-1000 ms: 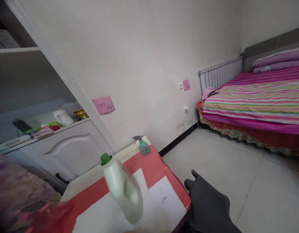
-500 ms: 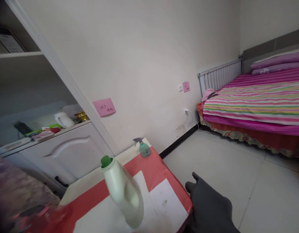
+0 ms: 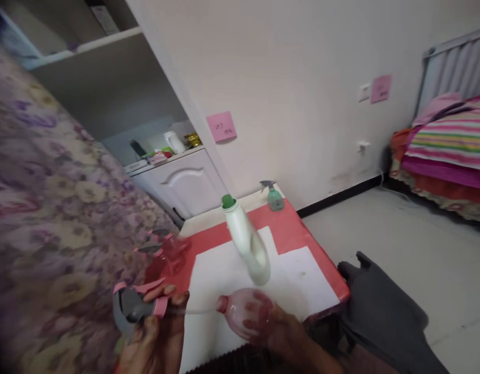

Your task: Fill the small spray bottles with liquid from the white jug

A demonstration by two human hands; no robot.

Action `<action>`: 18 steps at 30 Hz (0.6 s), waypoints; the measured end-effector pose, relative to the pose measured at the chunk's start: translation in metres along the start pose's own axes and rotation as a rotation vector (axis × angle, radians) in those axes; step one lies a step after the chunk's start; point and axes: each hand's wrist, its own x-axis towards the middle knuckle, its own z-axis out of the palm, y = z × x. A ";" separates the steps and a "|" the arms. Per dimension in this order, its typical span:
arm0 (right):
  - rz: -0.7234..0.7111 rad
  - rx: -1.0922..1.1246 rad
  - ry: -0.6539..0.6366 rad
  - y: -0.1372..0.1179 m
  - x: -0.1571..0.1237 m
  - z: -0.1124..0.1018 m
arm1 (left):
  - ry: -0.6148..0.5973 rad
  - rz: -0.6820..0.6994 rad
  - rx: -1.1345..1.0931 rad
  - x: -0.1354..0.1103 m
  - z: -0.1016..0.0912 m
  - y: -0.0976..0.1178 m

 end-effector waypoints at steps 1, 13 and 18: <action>0.030 0.053 -0.012 0.002 0.000 0.000 | 0.011 0.015 -0.037 -0.001 -0.002 0.008; 0.103 0.016 0.120 0.001 -0.002 -0.013 | -0.207 0.219 0.489 0.044 -0.036 0.008; 0.113 0.037 0.130 0.004 -0.002 -0.020 | -0.564 0.306 1.150 0.087 -0.072 -0.067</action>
